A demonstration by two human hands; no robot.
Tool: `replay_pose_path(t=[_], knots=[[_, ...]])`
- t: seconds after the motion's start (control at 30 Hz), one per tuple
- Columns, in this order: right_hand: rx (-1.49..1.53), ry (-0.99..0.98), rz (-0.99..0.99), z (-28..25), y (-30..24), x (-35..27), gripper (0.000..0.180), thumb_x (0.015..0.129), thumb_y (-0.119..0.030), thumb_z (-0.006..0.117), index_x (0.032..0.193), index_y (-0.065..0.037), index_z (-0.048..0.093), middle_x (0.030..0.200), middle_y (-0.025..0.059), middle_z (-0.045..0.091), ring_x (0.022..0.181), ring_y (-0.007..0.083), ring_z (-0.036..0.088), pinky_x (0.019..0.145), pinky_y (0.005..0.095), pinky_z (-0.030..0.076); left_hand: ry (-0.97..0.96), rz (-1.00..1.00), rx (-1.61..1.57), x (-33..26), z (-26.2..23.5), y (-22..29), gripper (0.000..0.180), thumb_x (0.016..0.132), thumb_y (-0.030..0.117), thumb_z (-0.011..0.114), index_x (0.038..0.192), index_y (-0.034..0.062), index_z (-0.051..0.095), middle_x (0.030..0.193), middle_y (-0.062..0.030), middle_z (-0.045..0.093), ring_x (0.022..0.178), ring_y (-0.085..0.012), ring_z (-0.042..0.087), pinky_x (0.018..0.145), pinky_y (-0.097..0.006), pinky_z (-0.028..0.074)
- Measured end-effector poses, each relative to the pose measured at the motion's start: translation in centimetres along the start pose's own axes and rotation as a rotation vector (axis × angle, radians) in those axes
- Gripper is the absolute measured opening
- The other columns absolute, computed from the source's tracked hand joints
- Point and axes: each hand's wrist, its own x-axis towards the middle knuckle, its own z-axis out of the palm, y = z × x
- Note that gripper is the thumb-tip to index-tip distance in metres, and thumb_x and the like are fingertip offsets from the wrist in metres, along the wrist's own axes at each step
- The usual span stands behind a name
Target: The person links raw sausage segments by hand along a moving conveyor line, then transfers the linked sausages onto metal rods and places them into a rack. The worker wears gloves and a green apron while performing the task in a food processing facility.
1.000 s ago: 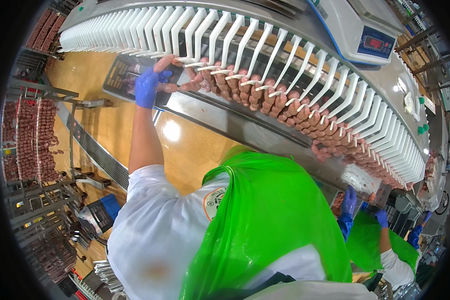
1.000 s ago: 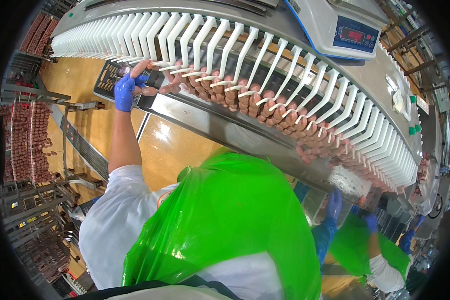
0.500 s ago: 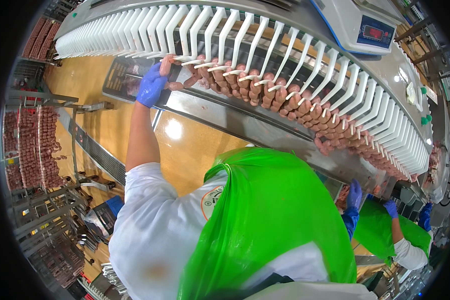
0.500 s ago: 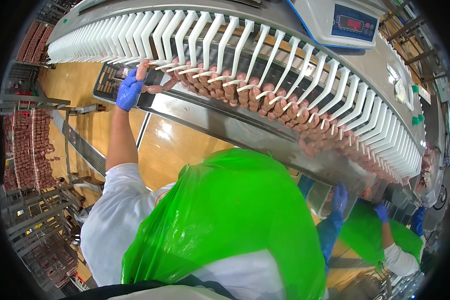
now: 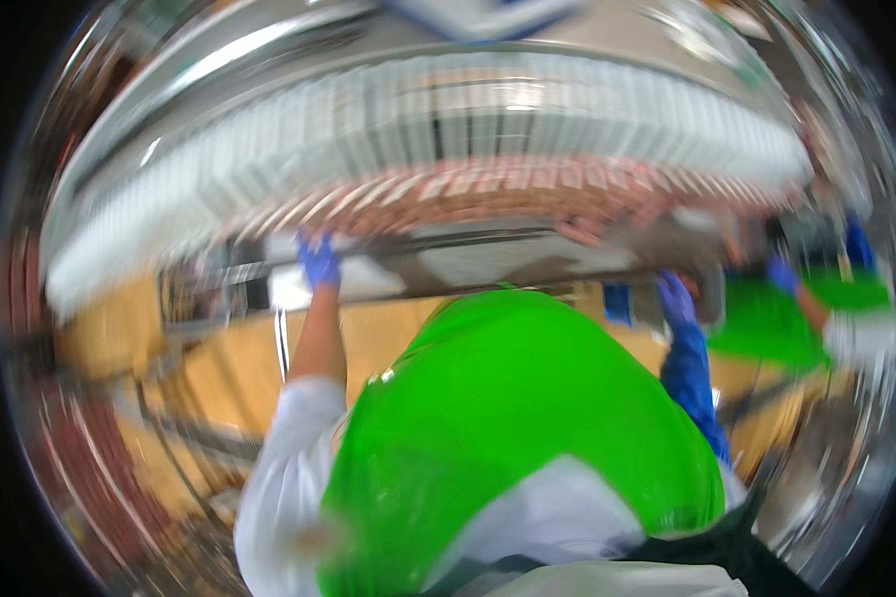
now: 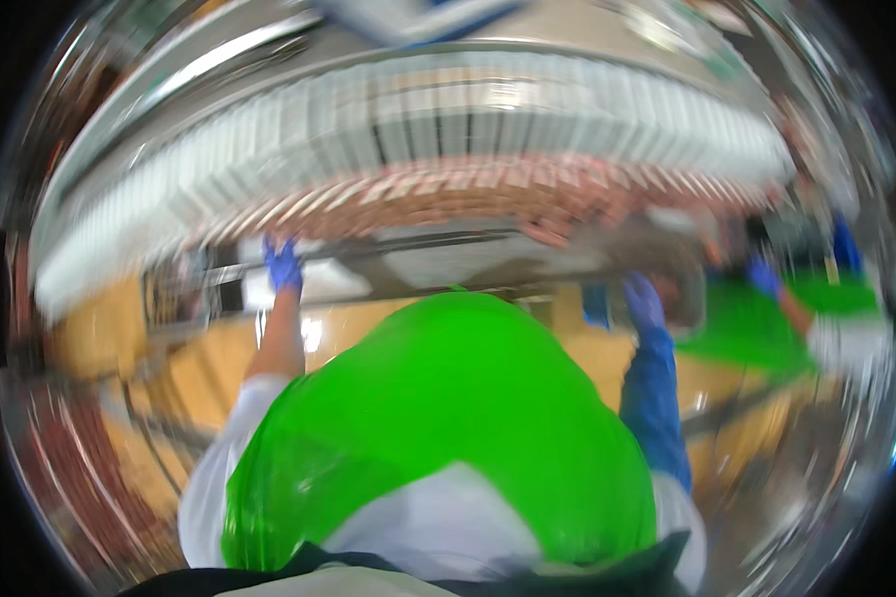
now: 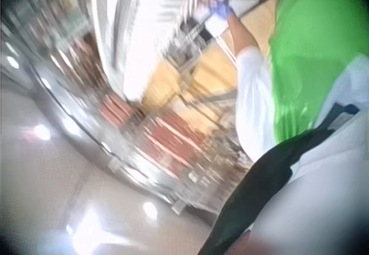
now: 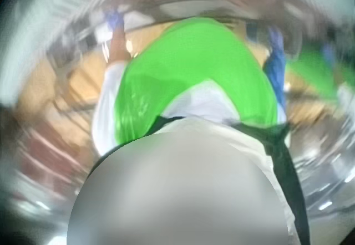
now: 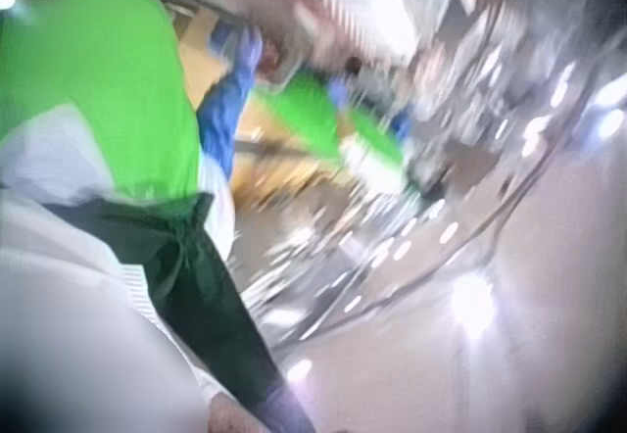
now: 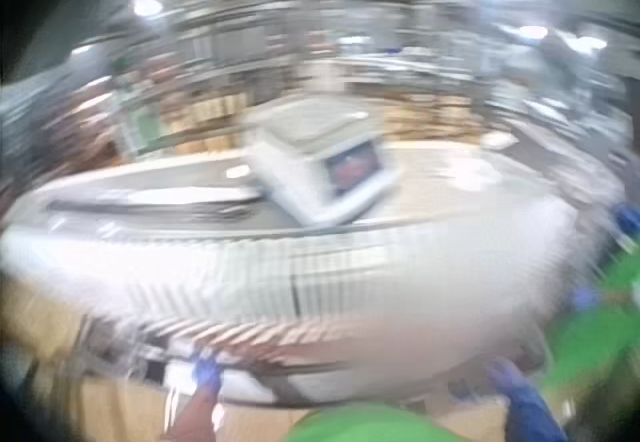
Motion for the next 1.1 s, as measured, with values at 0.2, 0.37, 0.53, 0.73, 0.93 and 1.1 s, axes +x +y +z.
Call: replay_pose_path(t=[0.2, 0.37, 0.53, 0.73, 0.93, 1.1], knots=[[0.014, 0.088, 0.139, 1.3, -5.4, -5.2, 0.040, 0.091, -0.025, 0.057, 0.124, -0.002, 0.060, 0.125, 0.0191, 0.061, 0.114, 0.0314, 0.059, 0.098, 0.0382, 0.045, -0.384, 0.215, 0.415, -1.2, -0.6, 1.8, 0.066, 0.077, 0.031, 0.073, 0.135, 0.0119, 0.048, 0.130, -0.0182, 0.055, 0.122, -0.0360, 0.051, 0.100, -0.044, 0.042], [0.213, 0.047, 0.215, 1.2, -5.7, -6.7, 0.039, 0.091, -0.025, 0.057, 0.123, -0.002, 0.060, 0.120, 0.0183, 0.062, 0.108, 0.0306, 0.062, 0.094, 0.0378, 0.048, -0.701, 0.179, 0.742, 3.9, 0.4, 2.7, 0.055, 0.077, 0.045, 0.071, 0.119, 0.0134, 0.056, 0.118, -0.0161, 0.060, 0.108, -0.0348, 0.058, 0.088, -0.045, 0.047], [0.149, 0.116, 0.190, 0.2, -2.2, -9.3, 0.040, 0.092, -0.025, 0.058, 0.125, -0.003, 0.058, 0.119, 0.0170, 0.063, 0.105, 0.0282, 0.063, 0.092, 0.0373, 0.049, -0.834, 0.392, 0.537, 4.6, 1.2, 5.2, 0.040, 0.085, 0.045, 0.063, 0.095, 0.0062, 0.058, 0.093, -0.0203, 0.064, 0.092, -0.0433, 0.060, 0.076, -0.049, 0.047], [0.462, 0.124, 0.166, 0.5, -2.8, -8.0, 0.044, 0.094, -0.028, 0.058, 0.129, -0.002, 0.057, 0.120, 0.0147, 0.062, 0.109, 0.0201, 0.061, 0.088, 0.0325, 0.051, -0.791, 0.403, 0.433, 1.8, -2.2, 14.3, 0.040, 0.088, 0.045, 0.063, 0.101, 0.0071, 0.055, 0.090, -0.0233, 0.065, 0.086, -0.0450, 0.062, 0.070, -0.050, 0.048], [1.587, -0.044, 0.239, 3.9, -11.5, -3.5, 0.045, 0.101, -0.034, 0.050, 0.135, -0.004, 0.047, 0.102, 0.0099, 0.063, 0.097, 0.0222, 0.062, 0.092, 0.0386, 0.051, -0.847, 0.437, 0.336, -3.0, -3.5, 28.2, 0.043, 0.085, 0.043, 0.067, 0.106, 0.0084, 0.056, 0.084, -0.0198, 0.068, 0.079, -0.0406, 0.065, 0.067, -0.047, 0.051], [1.906, -0.116, 0.106, 5.0, -15.0, -2.8, 0.033, 0.102, -0.033, 0.048, 0.112, -0.004, 0.057, 0.089, 0.0075, 0.060, 0.089, 0.0237, 0.061, 0.091, 0.0397, 0.051, -0.898, 0.362, 0.437, -7.1, -5.4, 32.1, 0.045, 0.081, 0.042, 0.070, 0.110, 0.0100, 0.057, 0.083, -0.0159, 0.069, 0.075, -0.0372, 0.066, 0.067, -0.044, 0.052]])
